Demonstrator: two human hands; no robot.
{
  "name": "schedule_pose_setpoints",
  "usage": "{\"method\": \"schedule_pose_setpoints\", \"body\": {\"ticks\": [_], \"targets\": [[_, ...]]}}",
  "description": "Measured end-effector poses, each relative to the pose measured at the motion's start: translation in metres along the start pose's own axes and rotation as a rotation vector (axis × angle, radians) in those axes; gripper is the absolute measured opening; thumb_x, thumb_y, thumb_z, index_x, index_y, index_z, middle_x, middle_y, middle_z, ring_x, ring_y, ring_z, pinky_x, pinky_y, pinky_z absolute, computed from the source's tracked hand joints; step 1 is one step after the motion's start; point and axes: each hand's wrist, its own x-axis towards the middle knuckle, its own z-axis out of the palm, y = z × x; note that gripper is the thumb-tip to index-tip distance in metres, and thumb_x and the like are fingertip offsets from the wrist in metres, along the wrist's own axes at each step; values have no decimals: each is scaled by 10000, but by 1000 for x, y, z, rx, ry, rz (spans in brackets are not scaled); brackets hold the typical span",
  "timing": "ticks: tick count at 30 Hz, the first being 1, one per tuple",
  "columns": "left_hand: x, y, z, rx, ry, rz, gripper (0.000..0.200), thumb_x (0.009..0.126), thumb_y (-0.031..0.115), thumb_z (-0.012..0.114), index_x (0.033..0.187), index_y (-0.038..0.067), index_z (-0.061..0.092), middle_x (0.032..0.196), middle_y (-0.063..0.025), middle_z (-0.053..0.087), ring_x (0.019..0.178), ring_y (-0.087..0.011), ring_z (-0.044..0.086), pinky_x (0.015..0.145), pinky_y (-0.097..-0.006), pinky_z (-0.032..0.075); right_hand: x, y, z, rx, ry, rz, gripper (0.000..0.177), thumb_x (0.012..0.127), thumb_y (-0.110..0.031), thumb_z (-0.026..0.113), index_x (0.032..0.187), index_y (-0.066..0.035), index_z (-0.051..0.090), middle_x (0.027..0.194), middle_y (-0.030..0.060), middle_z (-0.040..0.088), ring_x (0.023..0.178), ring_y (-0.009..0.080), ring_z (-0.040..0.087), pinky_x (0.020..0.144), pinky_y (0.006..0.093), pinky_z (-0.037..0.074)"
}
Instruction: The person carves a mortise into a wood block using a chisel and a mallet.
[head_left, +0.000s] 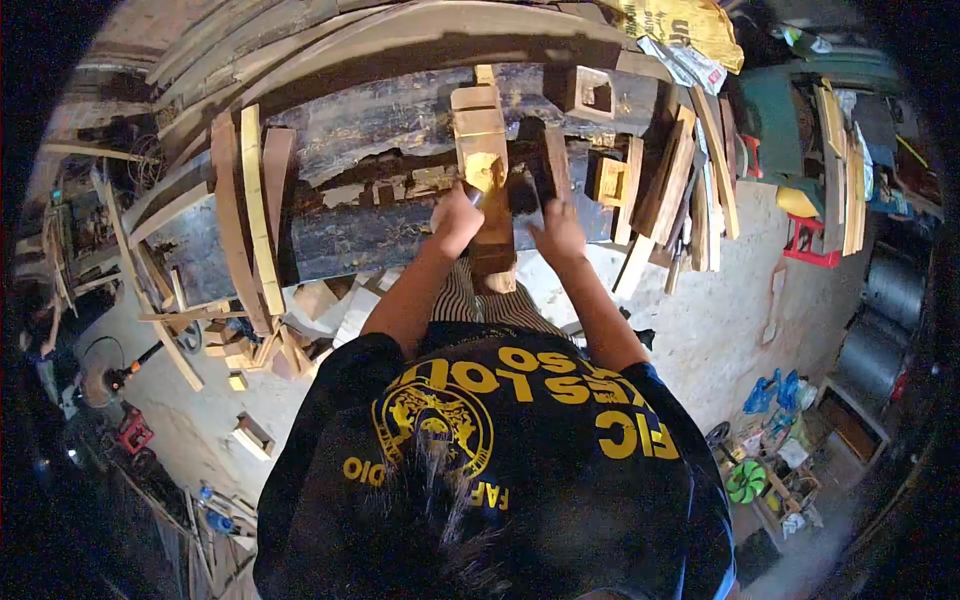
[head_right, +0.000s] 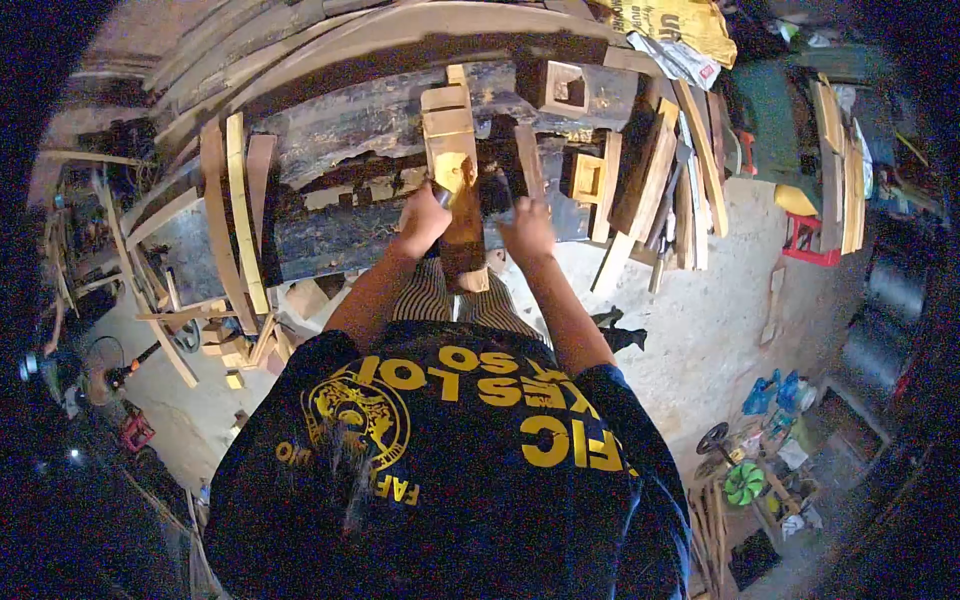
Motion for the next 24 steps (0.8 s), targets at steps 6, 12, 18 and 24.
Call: {"method": "schedule_pose_setpoints", "body": {"ticks": [6, 12, 18, 24], "targets": [[-2, 7, -8, -70, -132, -163, 584, 709, 287, 677, 1199, 91, 427, 1042, -171, 597, 973, -298, 592, 806, -376, 489, 38, -37, 1, -198, -508, -209, 603, 720, -425, 662, 1152, -52, 467, 964, 240, 580, 892, 385, 574, 768, 443, 469], [28, -35, 67, -160, -53, -61, 1111, 569, 553, 736, 1403, 182, 104, 1182, -151, 504, 934, -259, 604, 737, -384, 514, 56, -32, -1, -182, -643, -321, 480, 702, -524, 618, 1003, -151, 632, 855, 123, 647, 807, 300, 622, 719, 421, 487], [59, -65, 143, -205, 71, -36, 964, 641, 548, 673, 1374, 148, 190, 1155, -174, 507, 948, -290, 598, 752, -387, 506, 58, -22, 8, -263, -602, -408, 475, 695, -580, 592, 973, -197, 631, 812, 80, 648, 760, 299, 616, 645, 407, 481], [57, -59, 139, -117, 97, -87, 816, 707, 508, 630, 1345, 160, 258, 1129, -162, 522, 951, -295, 598, 756, -388, 505, 61, -25, 4, -328, -655, -423, 453, 699, -573, 591, 946, -195, 629, 822, 64, 646, 789, 269, 615, 648, 400, 468]]}}
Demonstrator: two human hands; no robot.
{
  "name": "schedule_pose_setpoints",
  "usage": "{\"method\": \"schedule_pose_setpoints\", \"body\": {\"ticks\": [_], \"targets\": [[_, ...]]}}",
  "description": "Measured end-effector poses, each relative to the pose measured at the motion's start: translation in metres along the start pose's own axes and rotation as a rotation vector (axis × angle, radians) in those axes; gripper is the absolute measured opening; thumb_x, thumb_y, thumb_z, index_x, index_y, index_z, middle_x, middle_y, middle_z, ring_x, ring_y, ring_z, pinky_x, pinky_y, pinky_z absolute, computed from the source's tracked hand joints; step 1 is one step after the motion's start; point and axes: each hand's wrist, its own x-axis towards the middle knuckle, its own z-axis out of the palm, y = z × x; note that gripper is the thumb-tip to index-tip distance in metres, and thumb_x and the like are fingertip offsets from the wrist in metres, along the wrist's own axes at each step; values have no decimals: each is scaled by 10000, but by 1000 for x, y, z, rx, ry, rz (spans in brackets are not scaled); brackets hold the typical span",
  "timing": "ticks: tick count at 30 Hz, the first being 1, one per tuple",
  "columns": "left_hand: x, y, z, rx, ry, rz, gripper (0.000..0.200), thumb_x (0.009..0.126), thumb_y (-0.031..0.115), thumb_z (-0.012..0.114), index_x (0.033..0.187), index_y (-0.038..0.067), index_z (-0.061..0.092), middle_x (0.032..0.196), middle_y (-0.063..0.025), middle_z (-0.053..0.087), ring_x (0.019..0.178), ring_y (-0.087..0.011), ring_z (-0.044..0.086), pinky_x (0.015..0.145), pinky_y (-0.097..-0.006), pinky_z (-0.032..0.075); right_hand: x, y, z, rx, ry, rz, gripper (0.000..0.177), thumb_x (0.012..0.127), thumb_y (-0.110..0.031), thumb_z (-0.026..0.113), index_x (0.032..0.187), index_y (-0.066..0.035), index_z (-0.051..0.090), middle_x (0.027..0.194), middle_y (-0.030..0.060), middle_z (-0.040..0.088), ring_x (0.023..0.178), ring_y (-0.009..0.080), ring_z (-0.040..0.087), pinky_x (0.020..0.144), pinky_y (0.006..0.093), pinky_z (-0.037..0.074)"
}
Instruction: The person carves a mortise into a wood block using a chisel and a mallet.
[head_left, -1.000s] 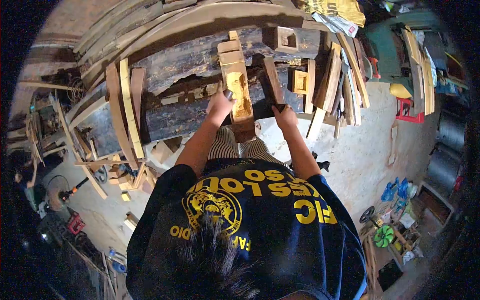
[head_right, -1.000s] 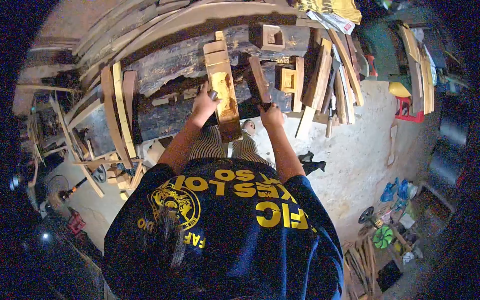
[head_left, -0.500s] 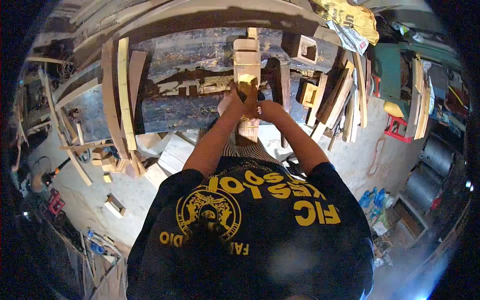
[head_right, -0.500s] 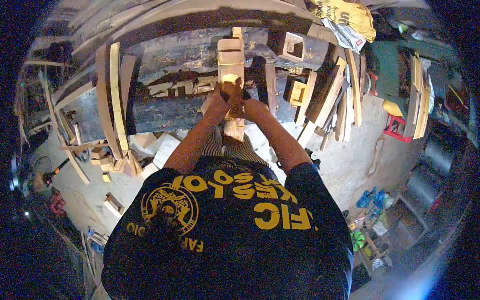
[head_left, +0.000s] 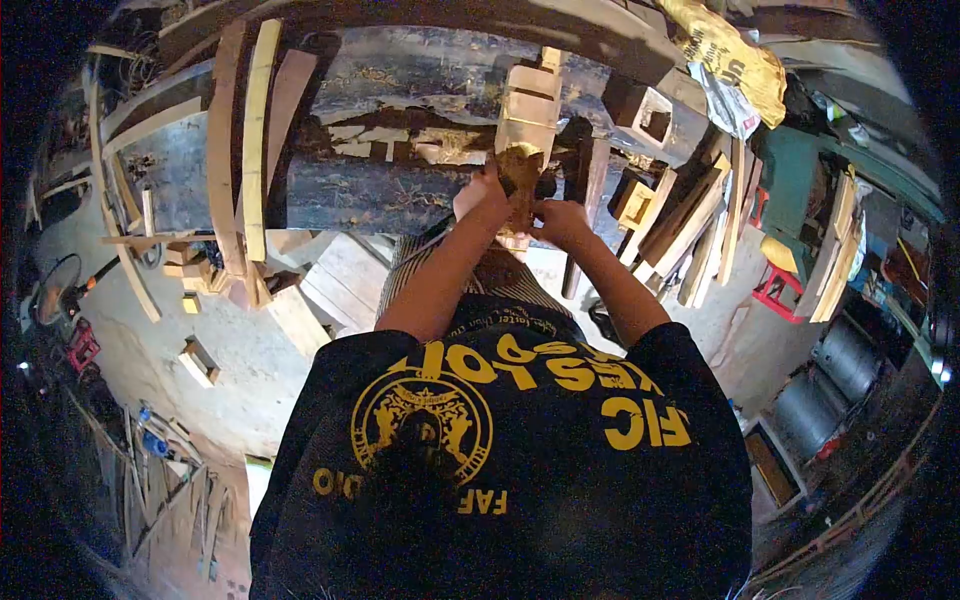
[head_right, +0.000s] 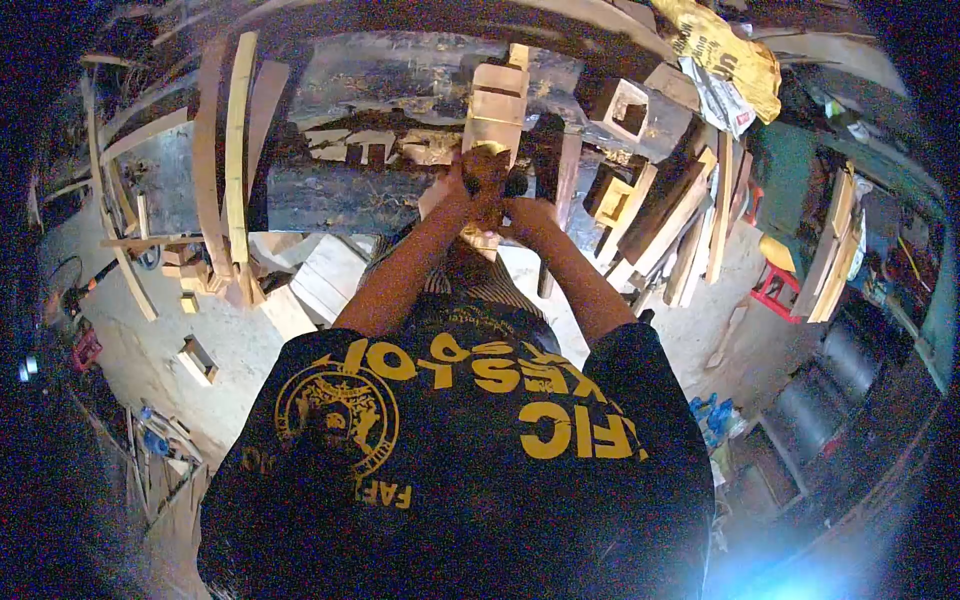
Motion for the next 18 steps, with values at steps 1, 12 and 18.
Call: {"method": "schedule_pose_setpoints", "body": {"ticks": [1, 12, 18], "targets": [[-12, 8, -12, 13, -19, -18, 837, 700, 516, 635, 1352, 168, 243, 1133, -159, 520, 951, -293, 598, 755, -385, 506, 0, 1, 1, -21, -17, 4, 438, 700, -559, 597, 944, -198, 629, 833, 61, 649, 798, 261, 615, 653, 401, 464], [-51, 82, -138, 106, -230, -182, 1056, 606, 606, 671, 1411, 232, 98, 1172, -142, 495, 954, -285, 596, 760, -375, 507, 3, 11, 11, -70, 160, -189, 386, 693, -459, 617, 976, -196, 613, 806, 46, 652, 782, 217, 619, 738, 384, 377], [-56, 90, -156, 145, -302, -169, 1061, 593, 555, 709, 1406, 229, 111, 1169, -151, 494, 967, -295, 591, 767, -391, 505, 0, 16, 13, -56, 229, -234, 373, 679, -431, 626, 963, -189, 617, 796, 46, 652, 754, 222, 617, 722, 393, 375]]}}
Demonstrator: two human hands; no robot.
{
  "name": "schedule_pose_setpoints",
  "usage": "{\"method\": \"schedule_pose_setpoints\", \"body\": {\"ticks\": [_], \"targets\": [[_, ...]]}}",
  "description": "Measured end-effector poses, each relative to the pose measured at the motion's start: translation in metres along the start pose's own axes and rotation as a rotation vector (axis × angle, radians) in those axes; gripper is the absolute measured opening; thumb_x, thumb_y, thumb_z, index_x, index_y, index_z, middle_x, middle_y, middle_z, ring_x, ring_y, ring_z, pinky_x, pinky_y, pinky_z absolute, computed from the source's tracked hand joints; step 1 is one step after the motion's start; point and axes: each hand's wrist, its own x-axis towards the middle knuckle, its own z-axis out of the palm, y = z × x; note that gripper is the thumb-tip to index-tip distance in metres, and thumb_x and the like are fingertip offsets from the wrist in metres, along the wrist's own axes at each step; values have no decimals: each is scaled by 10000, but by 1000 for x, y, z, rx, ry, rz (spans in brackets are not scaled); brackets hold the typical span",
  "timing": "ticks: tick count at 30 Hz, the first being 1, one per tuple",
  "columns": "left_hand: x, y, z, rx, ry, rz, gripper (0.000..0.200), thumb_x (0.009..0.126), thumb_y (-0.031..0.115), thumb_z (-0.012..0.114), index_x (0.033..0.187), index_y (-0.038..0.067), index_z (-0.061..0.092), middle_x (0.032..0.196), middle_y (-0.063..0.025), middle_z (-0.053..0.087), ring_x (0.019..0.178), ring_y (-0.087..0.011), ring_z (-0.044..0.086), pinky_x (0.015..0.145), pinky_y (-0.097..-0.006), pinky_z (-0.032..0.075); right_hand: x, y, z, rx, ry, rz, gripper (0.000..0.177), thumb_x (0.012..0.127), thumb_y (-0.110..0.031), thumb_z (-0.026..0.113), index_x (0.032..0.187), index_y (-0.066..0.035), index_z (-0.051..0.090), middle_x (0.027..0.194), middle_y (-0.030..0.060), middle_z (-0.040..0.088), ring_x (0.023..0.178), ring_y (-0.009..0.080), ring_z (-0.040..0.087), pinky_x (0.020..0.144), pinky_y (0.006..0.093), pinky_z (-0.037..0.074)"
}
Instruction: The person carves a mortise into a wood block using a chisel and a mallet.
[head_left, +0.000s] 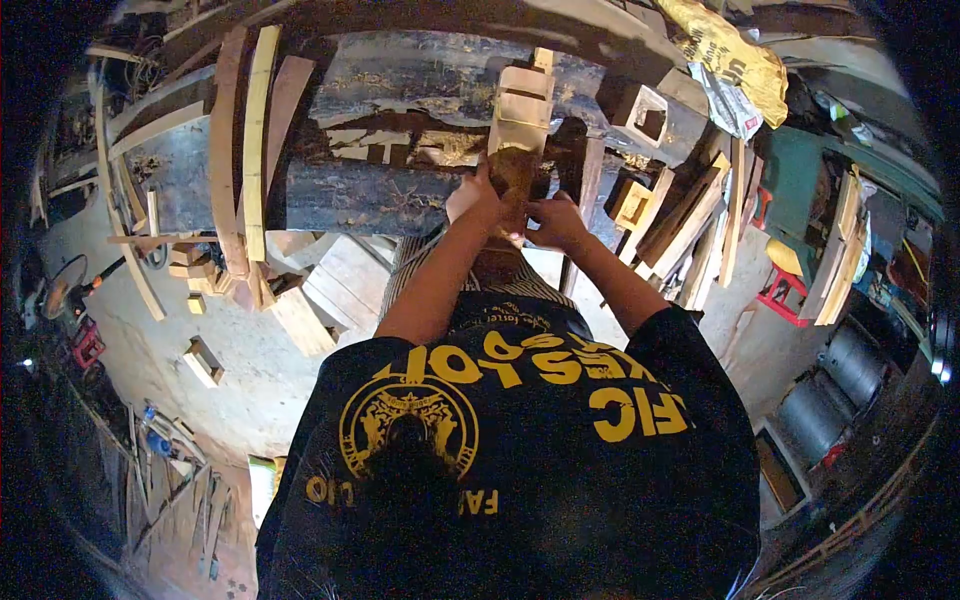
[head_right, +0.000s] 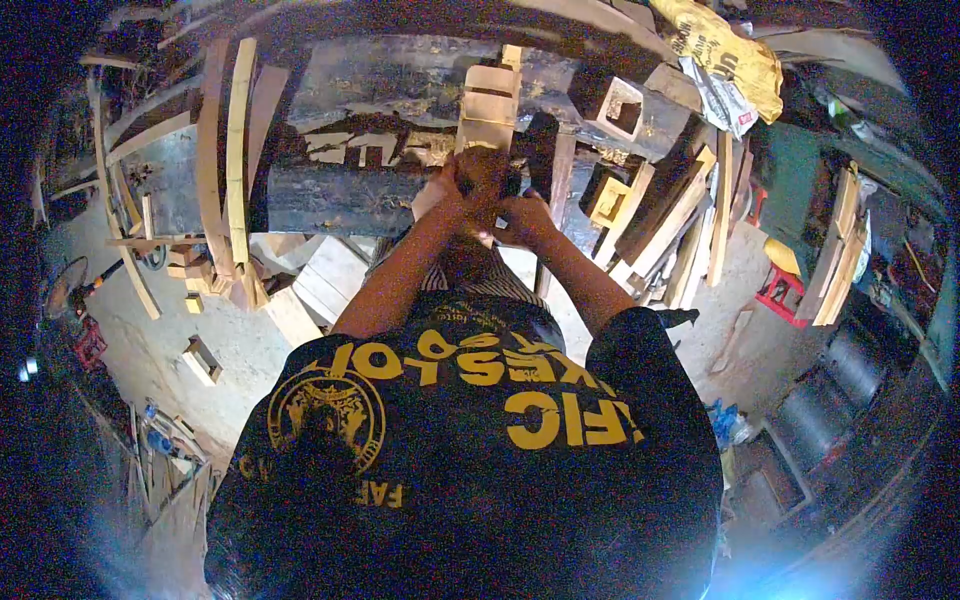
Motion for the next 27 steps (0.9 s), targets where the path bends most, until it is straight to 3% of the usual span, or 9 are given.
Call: {"method": "schedule_pose_setpoints", "body": {"ticks": [8, 10, 11, 14, 16, 18, 19, 23, 27], "targets": [[-1, 1, 4, 23, -17, -21, 951, 661, 537, 676, 1395, 227, 156, 1170, -148, 500, 971, -287, 591, 759, -388, 513, -5, -11, -10, 244, -113, 213, 427, 765, -475, 571, 945, -89, 613, 828, 151, 645, 790, 288, 623, 674, 403, 447], [1, -2, 8, -19, 17, -10, 935, 665, 556, 665, 1390, 227, 175, 1177, -158, 502, 976, -290, 588, 750, -397, 511, 4, -7, 0, 402, -119, 464, 494, 842, -472, 475, 918, 0, 604, 835, 207, 627, 816, 356, 607, 679, 411, 475], [2, -4, 10, -18, 14, -10, 935, 665, 556, 665, 1390, 227, 175, 1177, -158, 502, 976, -290, 588, 750, -397, 511, 0, -7, 6, 602, -58, 493, 579, 896, -477, 348, 888, 47, 594, 847, 262, 604, 846, 413, 580, 749, 448, 460], [8, -12, 22, -68, 161, 73, 1070, 557, 689, 644, 1373, 132, 232, 1006, -199, 603, 861, -326, 622, 731, -416, 508, 6, -8, 32, 488, 17, 451, 614, 912, -475, 275, 881, 50, 591, 867, 285, 591, 864, 447, 558, 780, 481, 441], [13, -14, 27, -175, 156, 145, 888, 670, 597, 628, 1371, 223, 231, 1174, -179, 506, 956, -313, 592, 750, -406, 500, 3, -27, 19, 461, 8, 407, 645, 904, -505, 250, 907, 44, 590, 895, 295, 583, 887, 453, 551, 793, 485, 434], [4, -7, 16, -127, 165, 100, 921, 616, 647, 631, 1328, 166, 301, 1096, -182, 553, 913, -325, 604, 742, -413, 502, 5, -44, 14, 586, 142, 629, 635, 891, -524, 274, 950, 27, 584, 909, 282, 586, 891, 447, 554, 768, 485, 446], [0, -5, 12, -79, 173, 50, 969, 562, 698, 633, 1286, 109, 371, 1018, -186, 601, 870, -337, 616, 733, -420, 504, 1, -61, 12, 865, 434, 529, 610, 882, -523, 294, 981, 6, 580, 907, 277, 589, 864, 439, 567, 735, 489, 459], [3, -8, 14, -120, 174, 92, 917, 573, 677, 634, 1247, 94, 415, 1036, -186, 590, 886, -336, 610, 736, -420, 503, 4, -61, 12, 463, 213, 754, 538, 895, -457, 313, 937, -2, 597, 884, 264, 600, 835, 415, 591, 723, 491, 474], [-2, -3, 8, -43, 101, 51, 860, 618, 632, 643, 1290, 181, 355, 1161, -151, 514, 986, -295, 581, 777, -403, 497, 13, -50, 34, 492, 200, 938, 497, 905, -368, 306, 878, 25, 609, 880, 267, 601, 837, 404, 596, 723, 486, 488]]}}
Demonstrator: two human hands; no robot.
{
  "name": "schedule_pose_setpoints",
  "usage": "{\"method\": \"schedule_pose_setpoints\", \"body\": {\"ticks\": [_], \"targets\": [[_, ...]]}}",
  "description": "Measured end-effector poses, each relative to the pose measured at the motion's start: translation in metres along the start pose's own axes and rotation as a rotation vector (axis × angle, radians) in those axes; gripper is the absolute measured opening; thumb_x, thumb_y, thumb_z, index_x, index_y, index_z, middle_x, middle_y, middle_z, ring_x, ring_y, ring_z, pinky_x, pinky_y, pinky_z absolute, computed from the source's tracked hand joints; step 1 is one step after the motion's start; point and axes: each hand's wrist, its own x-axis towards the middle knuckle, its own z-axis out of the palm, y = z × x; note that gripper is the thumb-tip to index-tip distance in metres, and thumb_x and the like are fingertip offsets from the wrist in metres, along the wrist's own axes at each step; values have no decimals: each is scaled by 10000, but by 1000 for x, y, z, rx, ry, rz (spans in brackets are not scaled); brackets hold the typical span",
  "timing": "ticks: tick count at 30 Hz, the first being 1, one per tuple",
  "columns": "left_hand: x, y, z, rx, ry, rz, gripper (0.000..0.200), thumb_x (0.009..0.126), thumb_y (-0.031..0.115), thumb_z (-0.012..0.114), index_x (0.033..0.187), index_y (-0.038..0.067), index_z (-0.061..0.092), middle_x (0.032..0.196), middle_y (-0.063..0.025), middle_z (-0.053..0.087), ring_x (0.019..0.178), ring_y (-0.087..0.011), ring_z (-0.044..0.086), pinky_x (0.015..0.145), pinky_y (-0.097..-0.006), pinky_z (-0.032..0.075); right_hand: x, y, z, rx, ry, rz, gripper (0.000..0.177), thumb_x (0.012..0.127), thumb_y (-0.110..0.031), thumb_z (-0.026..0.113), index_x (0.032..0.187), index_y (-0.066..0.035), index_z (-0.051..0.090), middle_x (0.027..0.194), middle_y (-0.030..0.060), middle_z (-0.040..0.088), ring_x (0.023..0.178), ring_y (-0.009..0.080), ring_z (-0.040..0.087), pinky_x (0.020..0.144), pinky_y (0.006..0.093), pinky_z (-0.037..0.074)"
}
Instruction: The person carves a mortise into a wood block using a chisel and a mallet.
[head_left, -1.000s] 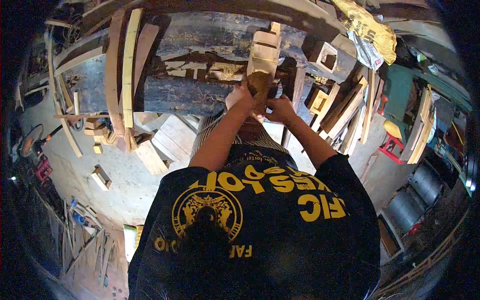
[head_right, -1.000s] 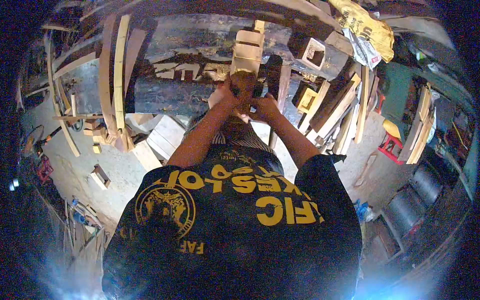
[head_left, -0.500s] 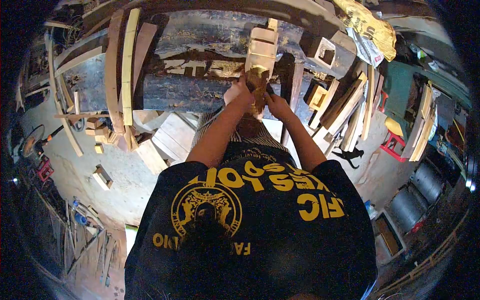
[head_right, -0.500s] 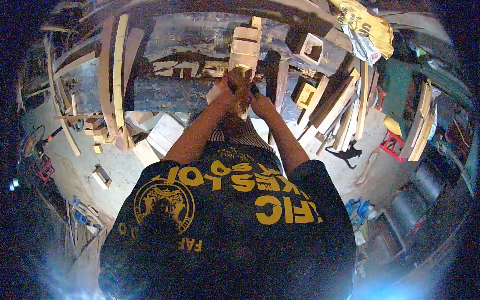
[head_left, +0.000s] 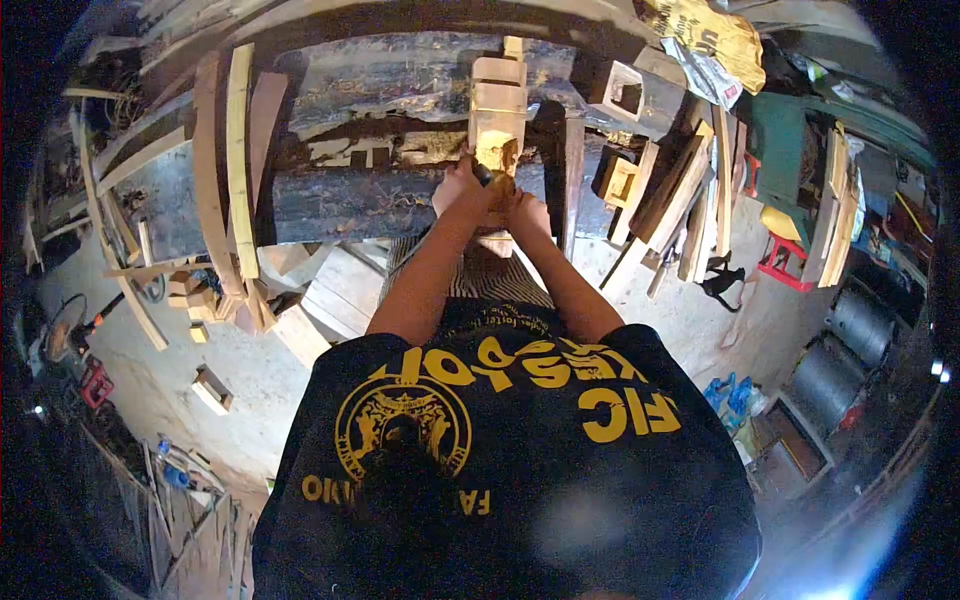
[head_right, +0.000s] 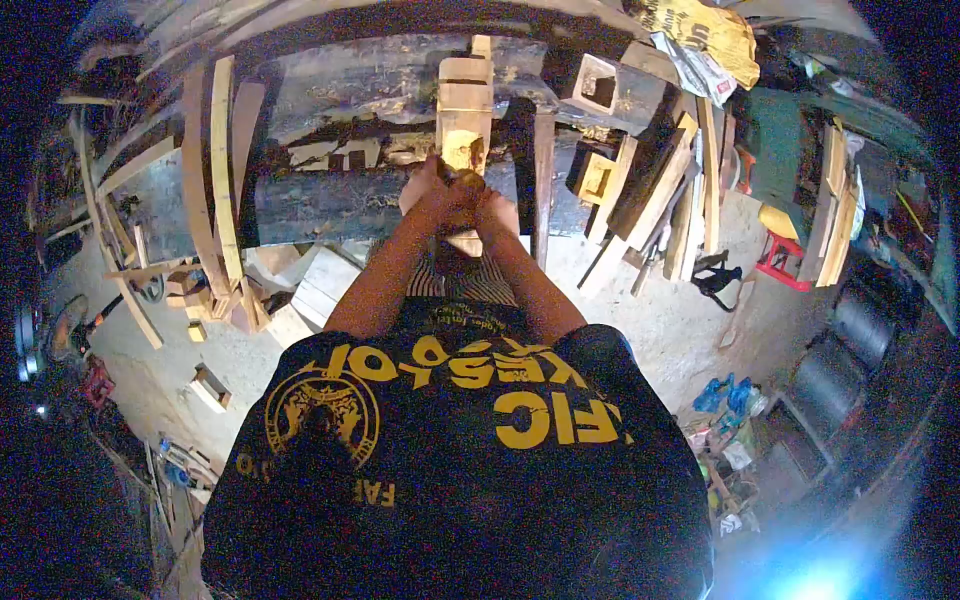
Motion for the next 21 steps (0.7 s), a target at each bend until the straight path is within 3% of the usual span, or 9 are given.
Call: {"method": "schedule_pose_setpoints", "body": {"ticks": [3, 5, 7, 8, 11, 13, 15, 19, 21], "targets": [[1, 3, -3, -14, -24, -10, 855, 617, 651, 632, 1275, 169, 373, 1151, -148, 524, 980, -291, 585, 781, -405, 496, -5, -4, -6, -46, 19, -132, 470, 902, -349, 321, 882, 21, 609, 876, 260, 605, 822, 402, 600, 705, 484, 492], [7, -4, 9, -43, 45, 16, 950, 572, 689, 619, 1300, 130, 375, 996, -188, 607, 890, -333, 612, 735, -416, 505, 3, 1, 0, -13, 50, -130, 449, 898, -350, 362, 845, 26, 601, 856, 246, 613, 799, 398, 602, 685, 467, 502], [3, 0, 1, -45, 13, 15, 918, 586, 682, 620, 1292, 152, 368, 1051, -171, 579, 923, -315, 604, 749, -410, 503, 17, 14, 15, -349, -2, -325, 476, 867, -436, 392, 878, 1, 582, 891, 236, 612, 828, 363, 614, 720, 434, 491], [-2, 2, -4, -46, -19, 14, 887, 601, 675, 621, 1285, 173, 360, 1106, -154, 551, 955, -297, 596, 764, -405, 501, 18, 21, 16, -351, -9, -326, 476, 867, -436, 392, 878, 1, 582, 891, 236, 612, 828, 363, 614, 720, 434, 491], [1, -4, 5, -39, 102, 58, 984, 572, 713, 602, 1332, 147, 341, 965, -184, 617, 863, -332, 621, 697, -417, 512, 6, 21, -8, 159, -119, -132, 381, 866, -344, 503, 815, 25, 588, 686, 179, 621, 591, 271, 633, 556, 368, 494], [5, -4, 8, -18, 51, 12, 993, 568, 720, 600, 1330, 139, 342, 956, -186, 619, 860, -329, 620, 697, -416, 509, -2, 32, -12, 215, -24, -302, 360, 853, -318, 541, 813, 37, 582, 675, 182, 614, 582, 280, 627, 549, 361, 486], [9, -5, 13, -18, 8, -6, 937, 594, 684, 622, 1329, 197, 306, 1143, -137, 530, 958, -286, 598, 784, -391, 495, 0, 33, -12, 244, -28, -285, 336, 842, -292, 557, 804, 41, 576, 678, 191, 609, 606, 312, 620, 564, 366, 483], [20, -9, 18, 11, -20, -27, 820, 624, 611, 658, 1260, 172, 383, 1132, -141, 540, 996, -283, 583, 806, -387, 491, -4, 21, -19, 167, 86, -395, 239, 796, -196, 598, 755, 37, 562, 683, 207, 602, 698, 388, 598, 616, 386, 482], [5, -3, 3, -8, 0, -13, 841, 607, 618, 647, 1247, 131, 401, 1082, -156, 574, 972, -300, 590, 803, -389, 491, -11, 15, -24, 202, 47, -426, 214, 786, -175, 585, 766, 35, 549, 746, 234, 600, 767, 427, 570, 654, 403, 473]]}}
